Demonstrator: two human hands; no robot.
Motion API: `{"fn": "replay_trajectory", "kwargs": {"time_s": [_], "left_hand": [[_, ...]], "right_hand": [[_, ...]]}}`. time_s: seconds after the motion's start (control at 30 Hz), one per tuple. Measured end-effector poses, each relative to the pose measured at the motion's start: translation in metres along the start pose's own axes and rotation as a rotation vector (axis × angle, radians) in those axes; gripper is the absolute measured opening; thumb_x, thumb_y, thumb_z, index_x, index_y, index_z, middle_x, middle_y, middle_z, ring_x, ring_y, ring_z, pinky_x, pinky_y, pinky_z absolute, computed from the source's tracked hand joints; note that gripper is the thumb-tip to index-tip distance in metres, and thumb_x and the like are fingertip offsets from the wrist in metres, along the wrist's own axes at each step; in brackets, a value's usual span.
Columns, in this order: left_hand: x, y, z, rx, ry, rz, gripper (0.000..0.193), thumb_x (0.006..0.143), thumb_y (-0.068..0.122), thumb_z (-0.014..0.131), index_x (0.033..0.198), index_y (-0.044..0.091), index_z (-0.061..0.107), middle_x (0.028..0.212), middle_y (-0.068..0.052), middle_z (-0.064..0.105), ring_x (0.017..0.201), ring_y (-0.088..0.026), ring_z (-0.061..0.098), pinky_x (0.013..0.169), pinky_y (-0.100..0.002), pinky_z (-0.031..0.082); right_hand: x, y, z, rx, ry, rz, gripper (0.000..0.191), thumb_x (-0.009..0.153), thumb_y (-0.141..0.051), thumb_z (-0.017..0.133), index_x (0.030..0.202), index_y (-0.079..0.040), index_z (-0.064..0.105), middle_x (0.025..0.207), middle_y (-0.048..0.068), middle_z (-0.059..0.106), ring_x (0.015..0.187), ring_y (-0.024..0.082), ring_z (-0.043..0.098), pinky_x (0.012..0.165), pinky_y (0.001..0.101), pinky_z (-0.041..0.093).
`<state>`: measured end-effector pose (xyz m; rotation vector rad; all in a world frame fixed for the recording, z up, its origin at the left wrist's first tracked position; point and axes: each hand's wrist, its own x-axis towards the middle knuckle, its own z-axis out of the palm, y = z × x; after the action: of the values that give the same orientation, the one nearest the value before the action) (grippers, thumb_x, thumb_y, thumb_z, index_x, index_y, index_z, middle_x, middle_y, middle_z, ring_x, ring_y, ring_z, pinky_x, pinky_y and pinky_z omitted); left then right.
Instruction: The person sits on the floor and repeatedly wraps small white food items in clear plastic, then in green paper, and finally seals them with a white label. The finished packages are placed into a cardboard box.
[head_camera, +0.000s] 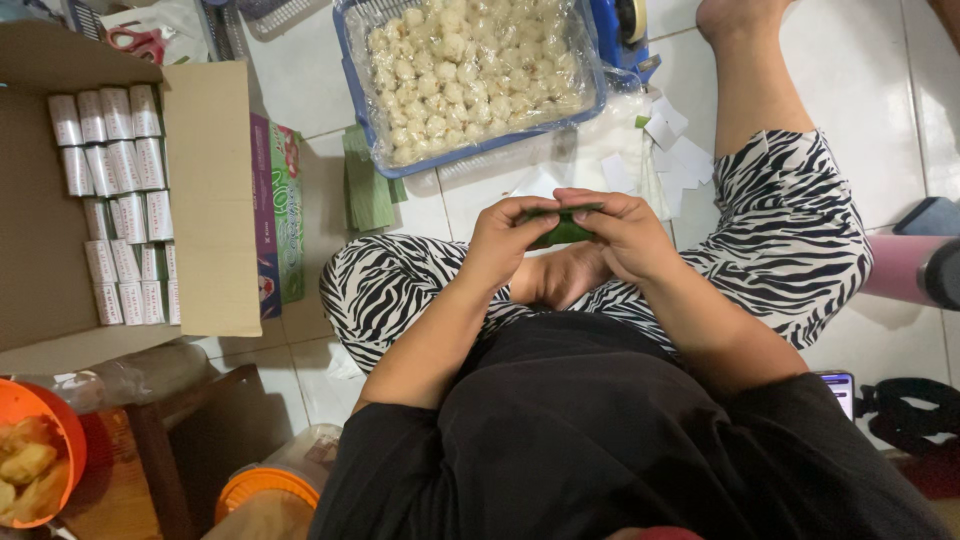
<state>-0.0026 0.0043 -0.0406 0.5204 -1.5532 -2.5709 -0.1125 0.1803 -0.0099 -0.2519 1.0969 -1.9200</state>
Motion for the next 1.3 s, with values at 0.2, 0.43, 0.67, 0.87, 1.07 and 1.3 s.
{"fn": "replay_trajectory", "kwargs": {"time_s": [0.2,0.43,0.67,0.87,1.07,1.3], "left_hand": [[0.002,-0.001,0.000,0.066,0.011,0.055,0.021,0.093,-0.011,0.060,0.109,-0.005,0.072,0.116,-0.016,0.074,0.107,-0.021,0.072,0.098,-0.035,0.060],[0.006,0.010,0.005,-0.191,0.113,-0.015,0.022,0.096,-0.011,0.056,0.114,-0.007,0.068,0.125,-0.020,0.070,0.111,-0.027,0.070,0.098,-0.039,0.060],[0.004,0.020,-0.015,-0.417,0.015,-0.147,0.037,0.098,0.001,0.050,0.134,-0.005,0.058,0.133,-0.019,0.065,0.116,-0.028,0.067,0.098,-0.041,0.060],[0.007,0.004,-0.022,0.080,-0.130,0.074,0.057,0.090,-0.006,0.069,0.143,-0.001,0.049,0.137,-0.013,0.060,0.127,-0.020,0.060,0.108,-0.032,0.052],[0.016,-0.029,-0.021,-0.019,0.097,0.005,0.047,0.091,0.000,0.075,0.133,-0.009,0.057,0.123,-0.018,0.070,0.113,-0.022,0.068,0.098,-0.034,0.059],[0.064,-0.054,-0.071,0.276,0.097,-0.220,0.058,0.087,0.022,0.080,0.138,0.003,0.059,0.131,-0.011,0.066,0.117,-0.022,0.066,0.097,-0.037,0.057]], "right_hand": [[-0.006,-0.033,0.022,-1.302,-0.057,-0.813,0.041,0.071,0.002,0.072,0.112,-0.005,0.077,0.119,0.016,0.066,0.108,0.035,0.062,0.093,0.0376,0.050],[-0.006,-0.039,0.051,-1.643,-0.069,-1.228,0.033,0.079,-0.004,0.077,0.112,-0.003,0.075,0.107,0.005,0.070,0.099,0.022,0.066,0.078,0.0379,0.052],[-0.007,-0.035,0.043,-1.687,-0.126,-1.062,0.041,0.082,-0.011,0.078,0.120,0.001,0.070,0.114,0.012,0.069,0.104,0.029,0.065,0.087,0.0419,0.055],[0.010,-0.006,0.013,-1.065,0.032,-0.344,0.042,0.088,-0.011,0.075,0.126,0.003,0.064,0.117,0.012,0.070,0.109,0.025,0.068,0.095,0.0354,0.055],[0.020,0.023,-0.011,-0.499,-0.020,0.013,0.045,0.098,-0.012,0.065,0.139,0.006,0.057,0.125,0.012,0.070,0.113,0.015,0.066,0.100,0.0287,0.053],[0.038,0.033,-0.045,-0.310,0.203,0.146,0.036,0.098,-0.012,0.067,0.129,0.007,0.063,0.114,0.010,0.073,0.099,0.015,0.071,0.092,0.0297,0.058]]}}
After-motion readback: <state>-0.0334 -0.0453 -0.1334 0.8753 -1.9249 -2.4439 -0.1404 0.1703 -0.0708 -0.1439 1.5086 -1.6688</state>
